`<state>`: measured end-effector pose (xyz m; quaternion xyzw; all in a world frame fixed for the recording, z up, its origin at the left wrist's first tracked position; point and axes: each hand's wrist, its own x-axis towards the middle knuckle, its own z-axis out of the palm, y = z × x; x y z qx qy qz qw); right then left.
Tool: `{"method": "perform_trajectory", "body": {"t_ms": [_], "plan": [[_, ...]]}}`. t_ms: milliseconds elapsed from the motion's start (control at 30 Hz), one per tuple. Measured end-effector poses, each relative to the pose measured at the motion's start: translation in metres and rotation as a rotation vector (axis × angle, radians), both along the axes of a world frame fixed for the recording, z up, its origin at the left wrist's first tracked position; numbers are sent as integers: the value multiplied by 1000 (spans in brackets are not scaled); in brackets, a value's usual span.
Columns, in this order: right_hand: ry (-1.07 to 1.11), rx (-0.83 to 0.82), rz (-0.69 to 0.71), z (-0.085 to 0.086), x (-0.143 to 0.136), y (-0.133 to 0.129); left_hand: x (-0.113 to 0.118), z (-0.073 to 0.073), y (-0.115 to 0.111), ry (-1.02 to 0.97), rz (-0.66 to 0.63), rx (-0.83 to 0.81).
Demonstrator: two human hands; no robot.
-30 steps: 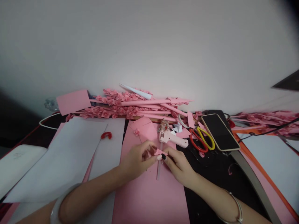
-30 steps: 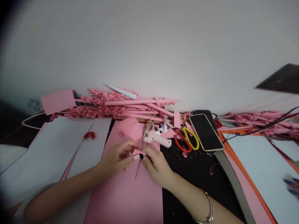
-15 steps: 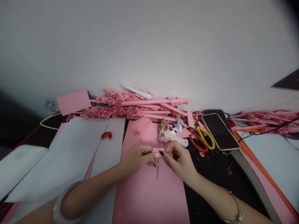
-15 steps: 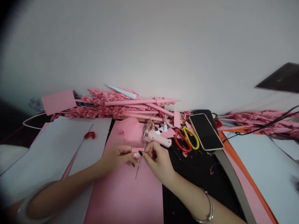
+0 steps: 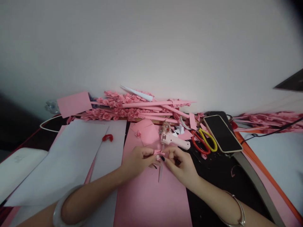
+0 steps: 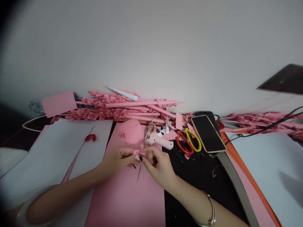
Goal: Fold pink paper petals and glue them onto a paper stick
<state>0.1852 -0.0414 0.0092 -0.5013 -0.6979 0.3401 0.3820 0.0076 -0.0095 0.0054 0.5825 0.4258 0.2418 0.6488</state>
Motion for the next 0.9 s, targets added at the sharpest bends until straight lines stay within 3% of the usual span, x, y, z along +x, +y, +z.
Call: {"method": "perform_trajectory", "body": {"t_ms": [400,667,900], "plan": [[85,-80,179,-2,4,1,-3,0,2,-81,-47,-86],[46,12,223,2,4,2,-6,3,4,-166,-75,-203],[17,36,281,1,10,2,-6,1,3,-163,-140,-196]]}}
